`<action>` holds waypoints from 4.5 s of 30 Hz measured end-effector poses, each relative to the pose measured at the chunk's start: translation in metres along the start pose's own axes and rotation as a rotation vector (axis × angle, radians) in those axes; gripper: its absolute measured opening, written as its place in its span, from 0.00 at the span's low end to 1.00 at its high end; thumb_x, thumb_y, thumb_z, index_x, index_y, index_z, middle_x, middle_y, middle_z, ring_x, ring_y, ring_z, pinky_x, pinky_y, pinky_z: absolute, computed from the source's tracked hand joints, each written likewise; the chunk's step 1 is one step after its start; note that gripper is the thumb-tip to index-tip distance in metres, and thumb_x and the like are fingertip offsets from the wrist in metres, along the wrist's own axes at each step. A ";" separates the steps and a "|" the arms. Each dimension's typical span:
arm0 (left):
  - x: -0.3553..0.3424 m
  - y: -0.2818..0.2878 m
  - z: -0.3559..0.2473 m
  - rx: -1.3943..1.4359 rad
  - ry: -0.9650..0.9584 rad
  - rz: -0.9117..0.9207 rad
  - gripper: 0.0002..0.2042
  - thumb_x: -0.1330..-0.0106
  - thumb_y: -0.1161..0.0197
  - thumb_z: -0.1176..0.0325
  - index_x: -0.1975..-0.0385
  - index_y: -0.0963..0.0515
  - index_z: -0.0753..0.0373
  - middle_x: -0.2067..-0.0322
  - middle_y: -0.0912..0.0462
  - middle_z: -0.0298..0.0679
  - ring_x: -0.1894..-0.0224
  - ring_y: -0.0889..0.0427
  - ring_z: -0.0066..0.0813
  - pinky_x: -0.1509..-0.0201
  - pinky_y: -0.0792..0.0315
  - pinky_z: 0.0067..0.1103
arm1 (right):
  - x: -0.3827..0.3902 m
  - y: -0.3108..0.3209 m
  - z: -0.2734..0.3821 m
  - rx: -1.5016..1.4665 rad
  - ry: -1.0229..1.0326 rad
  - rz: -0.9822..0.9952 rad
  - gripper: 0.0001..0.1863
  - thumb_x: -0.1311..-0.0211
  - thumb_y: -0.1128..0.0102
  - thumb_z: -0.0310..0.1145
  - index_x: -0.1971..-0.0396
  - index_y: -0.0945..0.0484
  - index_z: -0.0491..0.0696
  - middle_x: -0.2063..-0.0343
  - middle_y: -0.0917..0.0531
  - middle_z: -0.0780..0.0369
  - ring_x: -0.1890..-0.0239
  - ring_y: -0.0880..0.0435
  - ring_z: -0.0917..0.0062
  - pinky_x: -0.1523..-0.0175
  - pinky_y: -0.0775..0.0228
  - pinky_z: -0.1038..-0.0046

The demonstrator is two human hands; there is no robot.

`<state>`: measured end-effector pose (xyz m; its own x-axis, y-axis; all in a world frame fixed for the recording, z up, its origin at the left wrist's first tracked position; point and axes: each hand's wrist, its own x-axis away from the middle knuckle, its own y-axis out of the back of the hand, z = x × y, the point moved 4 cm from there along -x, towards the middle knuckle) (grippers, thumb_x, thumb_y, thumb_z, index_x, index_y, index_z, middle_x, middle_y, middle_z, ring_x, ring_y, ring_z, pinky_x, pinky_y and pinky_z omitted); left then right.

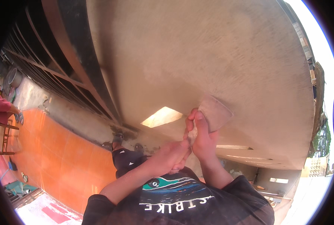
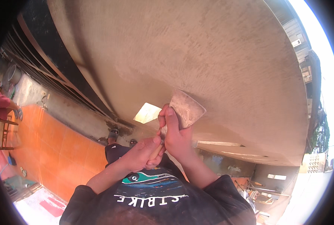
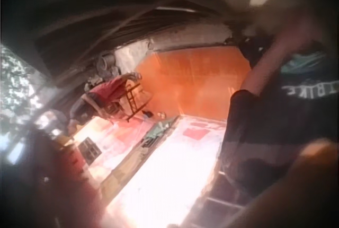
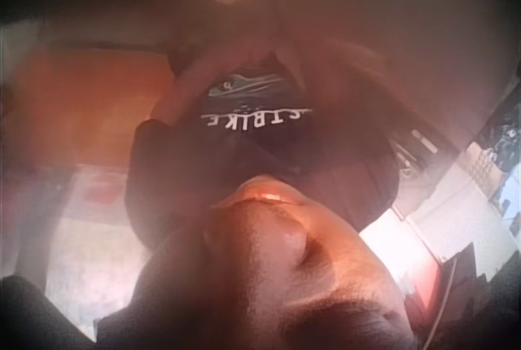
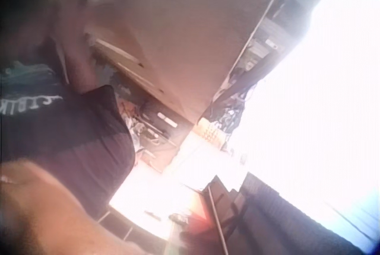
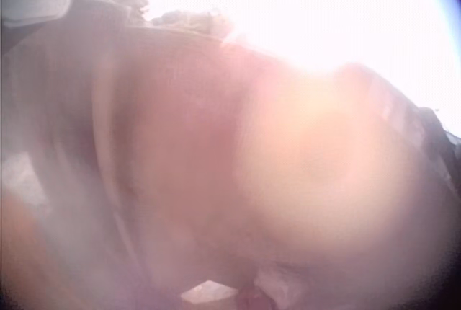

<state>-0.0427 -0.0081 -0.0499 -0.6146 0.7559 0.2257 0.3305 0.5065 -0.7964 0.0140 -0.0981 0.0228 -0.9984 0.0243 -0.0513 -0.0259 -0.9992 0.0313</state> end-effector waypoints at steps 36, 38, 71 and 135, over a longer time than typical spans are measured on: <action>0.008 0.007 -0.001 0.151 -0.029 0.040 0.25 0.26 0.61 0.41 0.68 0.33 0.60 0.88 0.39 0.30 0.90 0.49 0.13 0.88 0.54 0.15 | -0.002 -0.014 -0.003 0.027 -0.031 0.012 0.10 0.28 0.54 0.33 0.65 0.28 0.43 0.77 0.29 0.64 0.77 0.31 0.84 0.78 0.35 0.80; 0.008 0.007 -0.002 0.137 -0.026 0.063 0.25 0.26 0.61 0.41 0.68 0.33 0.60 0.87 0.39 0.30 0.90 0.49 0.13 0.87 0.54 0.15 | -0.004 -0.016 -0.001 0.052 -0.027 0.035 0.10 0.28 0.54 0.33 0.65 0.28 0.43 0.77 0.28 0.64 0.78 0.31 0.84 0.77 0.35 0.80; 0.004 0.011 0.001 0.147 -0.028 0.119 0.26 0.27 0.58 0.41 0.71 0.34 0.60 0.87 0.41 0.29 0.88 0.47 0.13 0.86 0.52 0.14 | -0.003 -0.015 -0.003 0.077 -0.033 0.020 0.10 0.28 0.55 0.33 0.66 0.28 0.44 0.78 0.29 0.66 0.76 0.31 0.85 0.76 0.33 0.80; -0.001 0.016 -0.067 -0.769 -0.008 0.123 0.15 0.22 0.58 0.58 0.50 0.33 0.63 0.60 0.18 0.41 0.78 0.23 0.15 0.88 0.31 0.12 | 0.101 -0.084 -0.088 -0.829 0.071 -0.318 0.16 0.23 0.62 0.39 0.48 0.35 0.44 0.73 0.28 0.64 0.84 0.29 0.84 0.81 0.37 0.84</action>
<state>0.0114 0.0268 -0.0259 -0.5454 0.8238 0.1544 0.7988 0.5667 -0.2021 -0.0797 -0.0143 -0.0732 -0.9441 0.3297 0.0032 -0.2289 -0.6483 -0.7262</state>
